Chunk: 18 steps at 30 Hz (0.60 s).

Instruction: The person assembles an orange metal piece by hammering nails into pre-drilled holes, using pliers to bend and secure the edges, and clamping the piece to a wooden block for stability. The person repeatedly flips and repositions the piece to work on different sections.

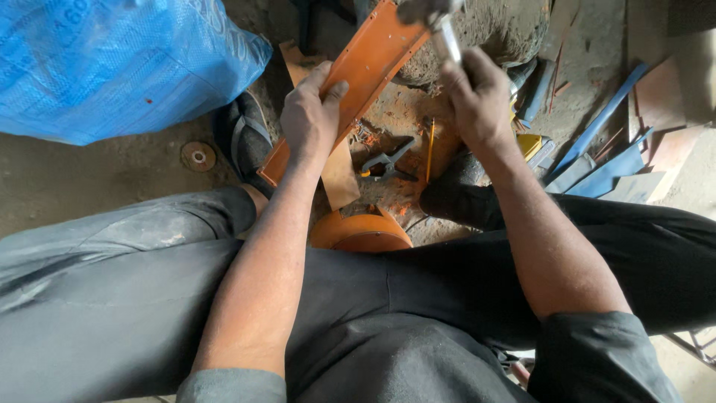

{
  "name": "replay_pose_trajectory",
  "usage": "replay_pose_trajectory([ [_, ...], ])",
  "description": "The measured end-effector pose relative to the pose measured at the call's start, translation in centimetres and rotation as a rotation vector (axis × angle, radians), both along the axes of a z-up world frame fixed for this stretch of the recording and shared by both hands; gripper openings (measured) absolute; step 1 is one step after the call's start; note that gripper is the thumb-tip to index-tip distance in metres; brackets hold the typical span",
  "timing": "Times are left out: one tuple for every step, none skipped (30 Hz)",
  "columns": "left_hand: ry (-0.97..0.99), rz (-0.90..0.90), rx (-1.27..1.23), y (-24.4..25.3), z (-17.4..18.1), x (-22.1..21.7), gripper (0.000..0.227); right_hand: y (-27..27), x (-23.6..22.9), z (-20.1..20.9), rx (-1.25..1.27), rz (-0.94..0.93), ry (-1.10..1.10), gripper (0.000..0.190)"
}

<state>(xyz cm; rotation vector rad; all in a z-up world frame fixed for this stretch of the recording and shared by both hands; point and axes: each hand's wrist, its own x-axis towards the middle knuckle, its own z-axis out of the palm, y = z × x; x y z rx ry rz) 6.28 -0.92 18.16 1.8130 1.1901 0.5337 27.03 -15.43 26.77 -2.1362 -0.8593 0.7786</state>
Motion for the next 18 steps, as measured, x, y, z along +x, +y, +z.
replay_pose_trajectory([
  [0.000, 0.016, 0.002, 0.1, 0.0, -0.1, 0.040, 0.0, 0.3, 0.0, 0.113, -0.041, 0.059, 0.029],
  [0.000, 0.032, 0.005, -0.1, 0.1, -0.2, 0.040, -0.1, 0.6, 0.2, 0.225, -0.083, 0.118, 0.026],
  [-0.002, 0.044, 0.008, -0.1, 0.4, -0.2, 0.039, -0.2, 0.8, 0.3, 0.338, -0.128, 0.176, 0.024],
  [-0.002, 0.062, -0.026, -0.1, 0.8, -0.3, 0.038, -0.3, 0.7, 0.6, 0.374, -0.174, 0.215, 0.021],
  [-0.014, 0.070, -0.050, 0.1, 1.3, 0.0, 0.037, -0.5, 0.8, 1.0, 0.423, -0.226, 0.242, 0.019],
  [-0.026, 0.077, -0.075, 0.3, 1.9, 0.4, 0.036, -0.5, 1.0, 1.4, 0.472, -0.278, 0.268, 0.017],
  [-0.060, 0.059, -0.049, 0.4, 2.6, 0.6, 0.036, -0.5, 1.0, 1.9, 0.491, -0.312, 0.300, 0.018],
  [-0.094, 0.041, -0.022, 0.6, 3.3, 0.7, 0.037, -0.4, 0.9, 2.3, 0.511, -0.346, 0.333, 0.021],
  [-0.132, 0.022, 0.005, 0.8, 3.9, 0.9, 0.038, -0.2, 0.8, 2.8, 0.533, -0.378, 0.363, 0.026],
  [-0.159, 0.014, 0.035, 0.9, 4.7, 1.0, 0.037, -0.1, 0.7, 3.4, 0.580, -0.371, 0.412, 0.028],
  [-0.191, -0.003, 0.063, 0.8, 5.5, 1.4, 0.036, -0.2, 0.9, 4.2, 0.629, -0.369, 0.453, 0.030],
  [-0.224, -0.020, 0.091, 0.8, 6.3, 1.8, 0.036, -0.2, 1.0, 5.1, 0.678, -0.366, 0.494, 0.031],
  [-0.251, -0.045, 0.123, 0.5, 7.1, 1.9, 0.035, -0.4, 1.0, 5.9, 0.706, -0.391, 0.513, 0.034],
  [-0.279, -0.069, 0.155, 0.2, 7.9, 2.0, 0.034, -0.5, 1.1, 6.7, 0.734, -0.416, 0.531, 0.037],
  [-0.307, -0.090, 0.195, 0.2, 8.8, 2.3, 0.033, -0.2, 1.3, 7.6, 0.769, -0.435, 0.552, 0.039],
  [-0.329, -0.087, 0.186, 0.1, 9.7, 2.7, 0.032, -0.1, 1.5, 8.4, 0.801, -0.442, 0.567, 0.042],
  [-0.341, -0.085, 0.171, -0.3, 10.5, 2.7, 0.031, -0.2, 1.4, 9.0, 0.827, -0.455, 0.589, 0.044],
  [-0.353, -0.083, 0.156, -0.6, 11.2, 2.7, 0.029, -0.3, 1.3, 9.5, 0.853, -0.468, 0.611, 0.046],
])
